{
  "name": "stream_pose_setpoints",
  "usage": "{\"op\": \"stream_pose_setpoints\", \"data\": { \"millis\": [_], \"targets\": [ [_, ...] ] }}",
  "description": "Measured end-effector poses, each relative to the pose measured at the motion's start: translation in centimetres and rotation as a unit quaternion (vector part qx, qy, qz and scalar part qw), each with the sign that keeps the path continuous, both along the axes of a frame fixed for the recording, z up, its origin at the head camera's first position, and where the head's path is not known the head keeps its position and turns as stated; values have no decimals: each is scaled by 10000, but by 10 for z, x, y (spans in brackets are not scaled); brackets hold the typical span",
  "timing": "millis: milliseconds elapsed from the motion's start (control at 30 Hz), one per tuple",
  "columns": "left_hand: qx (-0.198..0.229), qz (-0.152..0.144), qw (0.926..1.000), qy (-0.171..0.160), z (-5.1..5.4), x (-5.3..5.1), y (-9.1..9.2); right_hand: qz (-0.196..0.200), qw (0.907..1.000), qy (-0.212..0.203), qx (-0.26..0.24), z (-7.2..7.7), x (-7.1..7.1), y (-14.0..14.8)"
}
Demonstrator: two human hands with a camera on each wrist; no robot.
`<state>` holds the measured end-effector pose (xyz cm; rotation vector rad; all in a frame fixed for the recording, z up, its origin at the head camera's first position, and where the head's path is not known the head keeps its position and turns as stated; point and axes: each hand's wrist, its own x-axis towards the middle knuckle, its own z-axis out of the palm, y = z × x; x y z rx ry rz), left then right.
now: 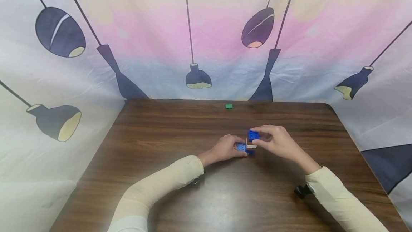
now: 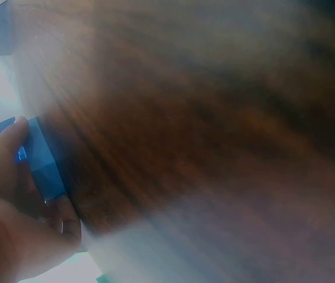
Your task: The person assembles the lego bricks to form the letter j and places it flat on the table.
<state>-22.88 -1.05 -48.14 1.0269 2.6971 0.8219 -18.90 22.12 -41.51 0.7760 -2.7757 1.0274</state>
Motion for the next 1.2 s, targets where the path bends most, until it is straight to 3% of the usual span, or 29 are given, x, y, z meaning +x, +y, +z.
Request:
{"op": "stream_pose_setpoints", "data": {
  "millis": [600,900,1200],
  "targets": [
    [39,37,10000,-16,0,1,0,-123,9998,-132,-96,-4,-2,0],
    [64,-16,10000,-30,1,1,0,-110,9989,200,418,1,-2,-2],
    [49,-29,10000,-77,2,1,0,-113,9980,-68,619,5,-3,-5]
  ]
}}
